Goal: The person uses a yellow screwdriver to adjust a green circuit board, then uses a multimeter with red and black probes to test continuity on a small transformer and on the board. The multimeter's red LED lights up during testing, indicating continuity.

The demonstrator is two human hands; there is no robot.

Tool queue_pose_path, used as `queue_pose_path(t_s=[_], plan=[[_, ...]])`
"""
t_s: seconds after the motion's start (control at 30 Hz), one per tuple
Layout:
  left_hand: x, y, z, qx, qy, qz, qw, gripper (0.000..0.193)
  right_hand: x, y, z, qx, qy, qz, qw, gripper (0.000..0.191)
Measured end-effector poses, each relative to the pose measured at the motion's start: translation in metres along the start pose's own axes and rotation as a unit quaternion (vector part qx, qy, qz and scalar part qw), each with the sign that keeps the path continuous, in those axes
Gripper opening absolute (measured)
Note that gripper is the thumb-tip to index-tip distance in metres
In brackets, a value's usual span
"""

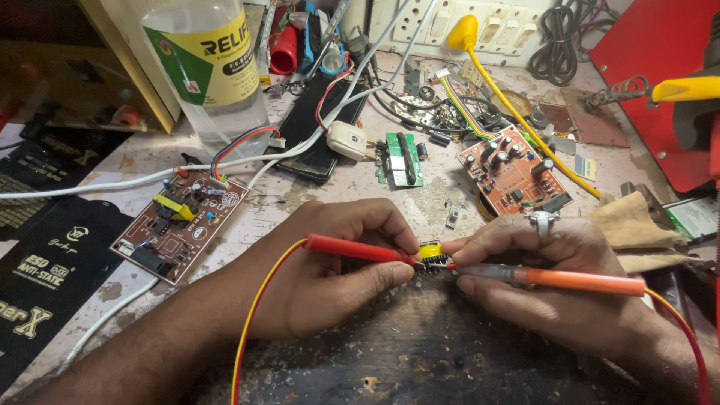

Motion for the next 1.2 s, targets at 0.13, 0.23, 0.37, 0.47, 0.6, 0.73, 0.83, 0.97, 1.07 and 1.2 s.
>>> queue_pose_path(t_s=[0.13, 0.23, 0.37, 0.47, 0.6, 0.73, 0.83, 0.97, 1.07, 1.2], plan=[[0.0, 0.0, 0.001, 0.005, -0.002, -0.002, 1.0, 0.021, -0.001, -0.001, 0.005, 0.014, 0.009, 0.004, 1.0, 0.021], [0.001, 0.001, 0.0, -0.004, -0.003, -0.007, 1.0, 0.02, -0.002, -0.001, 0.006, 0.013, 0.018, 0.01, 1.0, 0.024], [0.0, 0.001, 0.001, -0.015, 0.006, -0.006, 1.0, 0.02, -0.006, -0.001, 0.015, 0.081, 0.018, 0.05, 0.995, 0.026], [0.001, 0.001, 0.001, -0.01, 0.011, 0.0, 1.0, 0.02, -0.006, -0.001, 0.017, 0.074, 0.023, 0.048, 0.996, 0.026], [0.0, 0.001, 0.001, -0.005, 0.011, 0.003, 1.0, 0.019, -0.007, -0.004, 0.022, 0.098, 0.057, 0.037, 0.993, 0.03], [0.001, 0.002, 0.001, 0.003, 0.002, 0.002, 1.0, 0.019, -0.009, -0.002, 0.015, 0.051, 0.091, 0.004, 0.995, 0.019], [0.001, 0.001, 0.001, 0.002, 0.0, 0.001, 1.0, 0.019, -0.009, 0.0, 0.015, 0.078, 0.098, 0.014, 0.992, 0.018], [0.001, 0.001, 0.002, 0.001, 0.006, 0.003, 1.0, 0.019, -0.007, 0.004, 0.009, 0.098, 0.071, 0.035, 0.992, 0.016], [0.0, 0.001, 0.002, -0.003, 0.009, 0.001, 1.0, 0.019, -0.005, 0.006, 0.004, 0.091, 0.043, 0.039, 0.994, 0.016], [0.0, 0.001, 0.002, -0.007, 0.004, -0.002, 1.0, 0.019, -0.004, 0.008, 0.002, 0.068, 0.042, 0.031, 0.996, 0.016]])
Point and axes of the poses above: each hand's wrist, its own y-axis towards the middle knuckle, its own x-axis out of the palm, z = x × y, the point moved 5 cm from there along y, towards the middle knuckle, and after that the axes turned 14 degrees about y, right-handed, at the moved point
